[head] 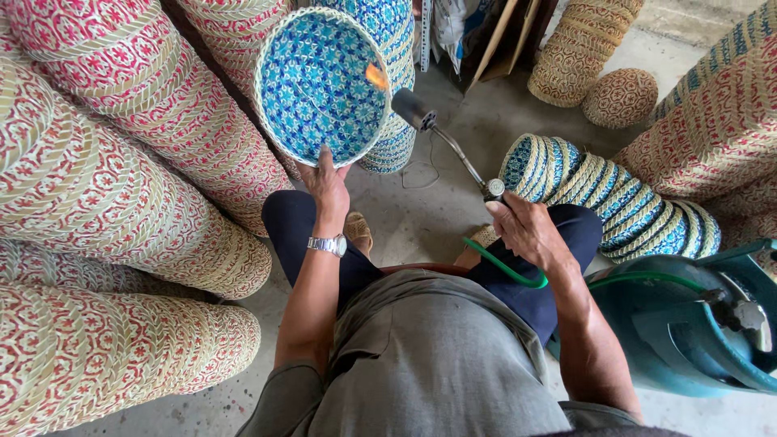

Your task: The person uses a handheld blowtorch to apply heat to the surface of woven baskets. They rotate each basket to treat different areas, then place it back in a stack. The process is repeated for multiple baskets.

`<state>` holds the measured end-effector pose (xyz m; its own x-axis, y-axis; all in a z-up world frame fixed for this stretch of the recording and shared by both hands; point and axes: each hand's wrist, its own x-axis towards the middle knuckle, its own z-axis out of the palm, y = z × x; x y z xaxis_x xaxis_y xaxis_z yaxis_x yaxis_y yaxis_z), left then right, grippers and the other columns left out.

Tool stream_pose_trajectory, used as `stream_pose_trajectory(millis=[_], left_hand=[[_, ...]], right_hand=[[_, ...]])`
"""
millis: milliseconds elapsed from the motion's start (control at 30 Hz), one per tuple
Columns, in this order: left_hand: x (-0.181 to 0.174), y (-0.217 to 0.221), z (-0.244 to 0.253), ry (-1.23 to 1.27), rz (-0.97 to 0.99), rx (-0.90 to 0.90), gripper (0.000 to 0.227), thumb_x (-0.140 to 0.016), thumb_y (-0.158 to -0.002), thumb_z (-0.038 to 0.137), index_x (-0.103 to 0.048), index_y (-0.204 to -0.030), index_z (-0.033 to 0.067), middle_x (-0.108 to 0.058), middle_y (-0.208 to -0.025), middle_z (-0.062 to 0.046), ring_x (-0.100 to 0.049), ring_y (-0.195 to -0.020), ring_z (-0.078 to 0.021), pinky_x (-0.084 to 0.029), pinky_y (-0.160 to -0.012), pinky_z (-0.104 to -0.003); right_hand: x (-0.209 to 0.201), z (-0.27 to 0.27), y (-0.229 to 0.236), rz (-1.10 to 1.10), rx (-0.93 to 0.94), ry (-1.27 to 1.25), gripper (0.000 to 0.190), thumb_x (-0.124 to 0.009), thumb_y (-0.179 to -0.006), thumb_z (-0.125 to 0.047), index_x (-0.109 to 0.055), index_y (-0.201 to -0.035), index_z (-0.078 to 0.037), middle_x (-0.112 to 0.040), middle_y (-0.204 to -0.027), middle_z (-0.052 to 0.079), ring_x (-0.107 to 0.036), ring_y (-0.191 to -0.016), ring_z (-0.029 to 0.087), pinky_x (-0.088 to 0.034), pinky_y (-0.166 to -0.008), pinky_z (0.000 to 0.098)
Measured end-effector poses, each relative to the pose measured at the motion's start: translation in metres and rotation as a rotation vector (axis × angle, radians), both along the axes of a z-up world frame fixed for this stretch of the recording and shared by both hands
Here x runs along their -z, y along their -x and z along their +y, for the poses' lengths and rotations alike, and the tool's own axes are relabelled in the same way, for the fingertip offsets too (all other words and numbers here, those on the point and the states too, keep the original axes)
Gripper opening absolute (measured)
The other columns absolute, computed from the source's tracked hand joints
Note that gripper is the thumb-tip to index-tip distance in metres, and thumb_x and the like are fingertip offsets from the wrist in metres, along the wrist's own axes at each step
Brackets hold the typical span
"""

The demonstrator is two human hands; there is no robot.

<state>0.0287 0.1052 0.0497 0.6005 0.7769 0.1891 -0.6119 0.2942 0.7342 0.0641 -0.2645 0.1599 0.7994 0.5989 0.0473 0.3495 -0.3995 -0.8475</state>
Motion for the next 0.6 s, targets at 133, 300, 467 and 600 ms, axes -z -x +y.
stream_pose_trajectory(millis=[133, 300, 467, 600], left_hand=[[0.001, 0.001, -0.008, -0.05, -0.001, 0.017, 0.06, -0.06, -0.103, 0.015, -0.029, -0.154, 0.023, -0.046, -0.152, -0.01, -0.057, -0.131, -0.0302, -0.058, -0.1, -0.058], [0.001, 0.007, -0.019, -0.064, 0.112, 0.045, 0.057, -0.06, -0.103, 0.019, -0.033, -0.153, 0.0222, -0.05, -0.149, -0.009, -0.059, -0.13, -0.0283, -0.06, -0.099, -0.057], [0.002, 0.005, -0.033, -0.058, 0.099, 0.125, 0.058, -0.063, -0.101, 0.022, -0.035, -0.152, 0.023, -0.049, -0.149, -0.008, -0.057, -0.131, -0.0277, -0.06, -0.098, -0.056], [0.0, 0.004, -0.041, -0.051, 0.179, 0.186, 0.058, -0.062, -0.102, 0.027, -0.035, -0.153, 0.0225, -0.051, -0.149, -0.009, -0.059, -0.129, -0.0278, -0.06, -0.096, -0.054]], right_hand=[[0.002, 0.003, -0.001, -0.087, -0.03, -0.048, 0.034, -0.054, -0.105, -0.025, -0.054, -0.079, -0.003, -0.054, -0.053, 0.002, -0.051, -0.038, 0.013, -0.04, -0.035, 0.0309], [-0.002, 0.006, -0.007, -0.052, 0.024, -0.009, 0.036, -0.052, -0.108, -0.027, -0.055, -0.081, -0.002, -0.054, -0.054, 0.005, -0.05, -0.039, 0.015, -0.039, -0.037, 0.0345], [-0.01, 0.02, -0.016, -0.049, 0.052, -0.072, 0.034, -0.053, -0.107, -0.029, -0.056, -0.085, -0.002, -0.057, -0.059, 0.004, -0.054, -0.044, 0.014, -0.044, -0.041, 0.0331], [-0.012, 0.024, -0.019, -0.145, 0.001, -0.071, 0.039, -0.054, -0.109, -0.028, -0.057, -0.081, 0.0, -0.057, -0.058, 0.006, -0.054, -0.045, 0.015, -0.044, -0.045, 0.033]])
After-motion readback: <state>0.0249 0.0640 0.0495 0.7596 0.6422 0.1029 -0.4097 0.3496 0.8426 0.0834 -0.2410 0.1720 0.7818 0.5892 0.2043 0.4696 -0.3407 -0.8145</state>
